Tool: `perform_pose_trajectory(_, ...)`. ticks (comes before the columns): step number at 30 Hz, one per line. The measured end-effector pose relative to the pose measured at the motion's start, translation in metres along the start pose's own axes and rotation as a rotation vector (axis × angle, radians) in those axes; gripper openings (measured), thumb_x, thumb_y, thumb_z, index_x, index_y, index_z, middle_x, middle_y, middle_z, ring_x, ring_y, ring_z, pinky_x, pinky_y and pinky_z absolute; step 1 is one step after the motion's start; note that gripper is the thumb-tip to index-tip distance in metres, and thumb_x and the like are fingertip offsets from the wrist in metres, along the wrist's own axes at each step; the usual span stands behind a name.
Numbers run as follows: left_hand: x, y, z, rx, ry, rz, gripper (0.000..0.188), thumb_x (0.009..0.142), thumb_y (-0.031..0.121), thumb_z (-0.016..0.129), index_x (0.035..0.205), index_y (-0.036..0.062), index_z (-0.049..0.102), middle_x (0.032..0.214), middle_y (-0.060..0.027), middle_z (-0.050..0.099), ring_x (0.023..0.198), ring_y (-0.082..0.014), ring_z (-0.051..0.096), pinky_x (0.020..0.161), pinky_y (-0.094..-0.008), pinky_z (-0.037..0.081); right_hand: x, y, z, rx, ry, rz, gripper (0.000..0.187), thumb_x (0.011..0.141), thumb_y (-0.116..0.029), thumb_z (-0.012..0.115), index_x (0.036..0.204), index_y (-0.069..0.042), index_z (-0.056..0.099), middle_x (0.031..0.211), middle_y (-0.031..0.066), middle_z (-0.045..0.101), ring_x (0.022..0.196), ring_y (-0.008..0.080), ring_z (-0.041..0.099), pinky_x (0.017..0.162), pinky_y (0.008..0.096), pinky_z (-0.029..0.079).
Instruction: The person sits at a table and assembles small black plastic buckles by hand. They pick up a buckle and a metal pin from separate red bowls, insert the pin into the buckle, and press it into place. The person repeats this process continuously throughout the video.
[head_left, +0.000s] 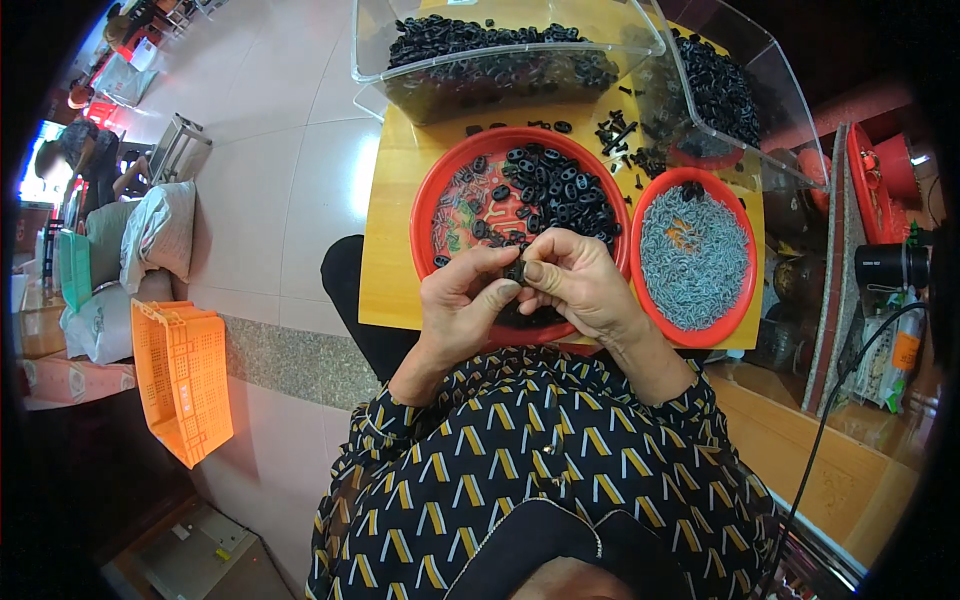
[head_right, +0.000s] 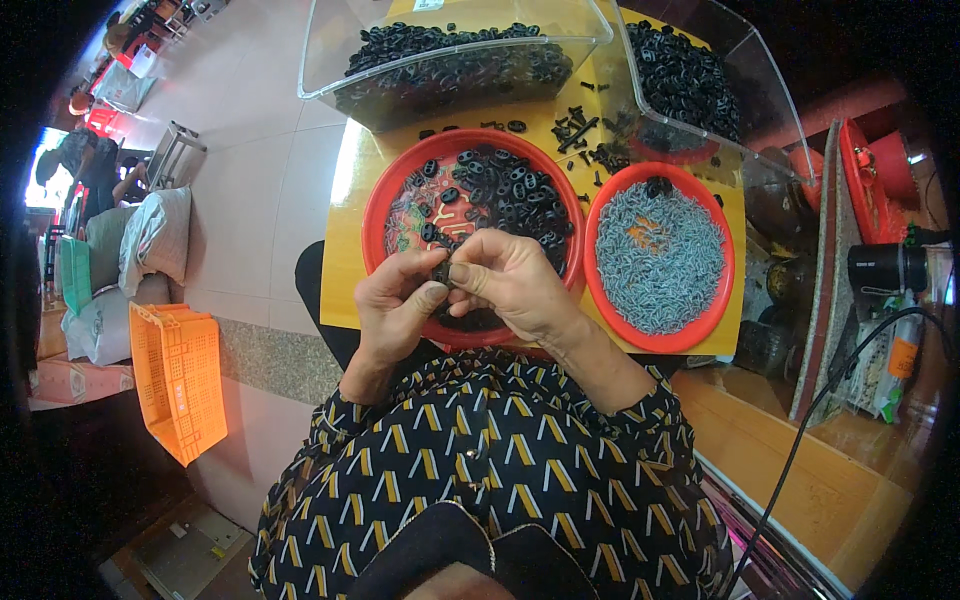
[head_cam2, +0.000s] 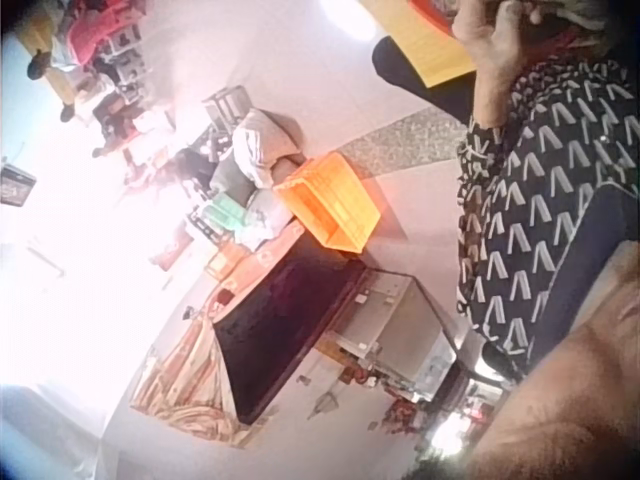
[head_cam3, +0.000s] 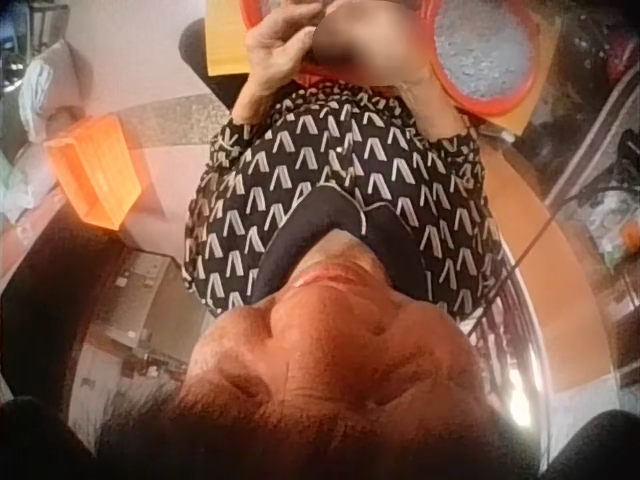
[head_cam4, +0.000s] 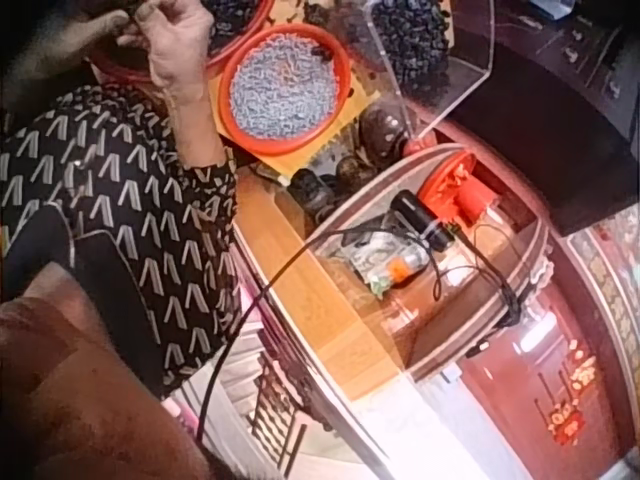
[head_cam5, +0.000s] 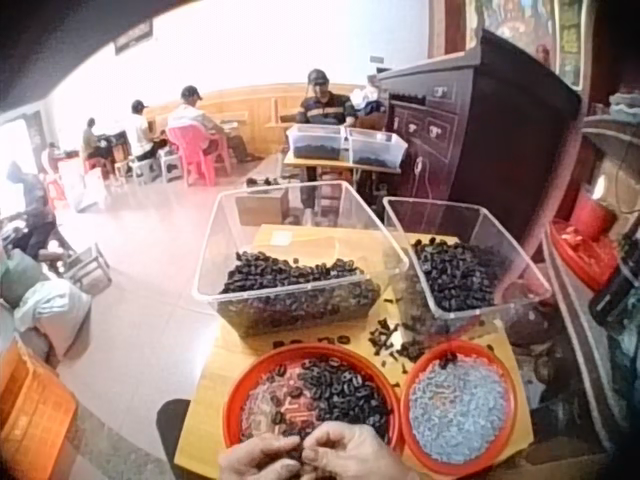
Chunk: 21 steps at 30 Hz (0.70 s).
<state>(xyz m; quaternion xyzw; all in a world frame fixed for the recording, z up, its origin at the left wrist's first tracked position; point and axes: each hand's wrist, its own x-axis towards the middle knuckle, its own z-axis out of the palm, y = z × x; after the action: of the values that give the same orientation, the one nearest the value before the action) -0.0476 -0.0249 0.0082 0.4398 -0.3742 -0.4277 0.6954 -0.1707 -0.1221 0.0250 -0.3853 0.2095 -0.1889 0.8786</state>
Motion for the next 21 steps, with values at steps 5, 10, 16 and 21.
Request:
perform_pose_trajectory(5, -0.002, -0.003, -0.004, -0.008, -0.004, 0.003, 0.03, 0.077, -0.008, 0.056, 0.106, -0.0031, 0.052, 0.087, -0.0048, 0.056, 0.078, -0.0093, 0.054, 0.068, -0.0213, 0.045, -0.005, -0.006, -0.001, -0.025, 0.031, 0.042, 0.016, 0.084, -0.012, 0.055, 0.091, 0.002, 0.055, 0.077, 0.005, 0.056, 0.066, 0.0102, 0.057, 0.059, 0.0226, 0.052)
perform_pose_trajectory(10, -0.004, -0.004, -0.003, 0.022, 0.016, -0.003, 0.029, 0.076, -0.007, 0.057, 0.105, -0.003, 0.052, 0.083, -0.0028, 0.055, 0.074, -0.0074, 0.052, 0.066, -0.0198, 0.044, -0.009, -0.006, 0.001, -0.145, 0.076, 0.012, 0.015, 0.084, -0.011, 0.054, 0.09, 0.003, 0.055, 0.075, 0.005, 0.056, 0.064, 0.0093, 0.056, 0.055, 0.0207, 0.05)
perform_pose_trajectory(16, -0.007, -0.006, -0.001, -0.004, 0.022, -0.063, 0.029, 0.076, -0.006, 0.058, 0.105, -0.003, 0.052, 0.082, -0.0027, 0.055, 0.073, -0.0076, 0.052, 0.066, -0.0197, 0.043, -0.012, -0.005, 0.009, -0.26, 0.099, 0.001, 0.014, 0.083, -0.01, 0.055, 0.087, 0.003, 0.056, 0.074, 0.0048, 0.057, 0.061, 0.0074, 0.055, 0.051, 0.0191, 0.048)
perform_pose_trajectory(21, -0.013, -0.013, -0.003, 0.17, -0.031, -0.034, 0.035, 0.075, -0.006, 0.059, 0.108, -0.0015, 0.051, 0.08, -0.0023, 0.055, 0.072, -0.0077, 0.051, 0.064, -0.02, 0.042, -0.013, -0.011, 0.012, -0.474, 0.176, 0.111, 0.013, 0.079, -0.01, 0.059, 0.084, 0.001, 0.057, 0.066, 0.0044, 0.056, 0.054, 0.0063, 0.053, 0.046, 0.0186, 0.045)
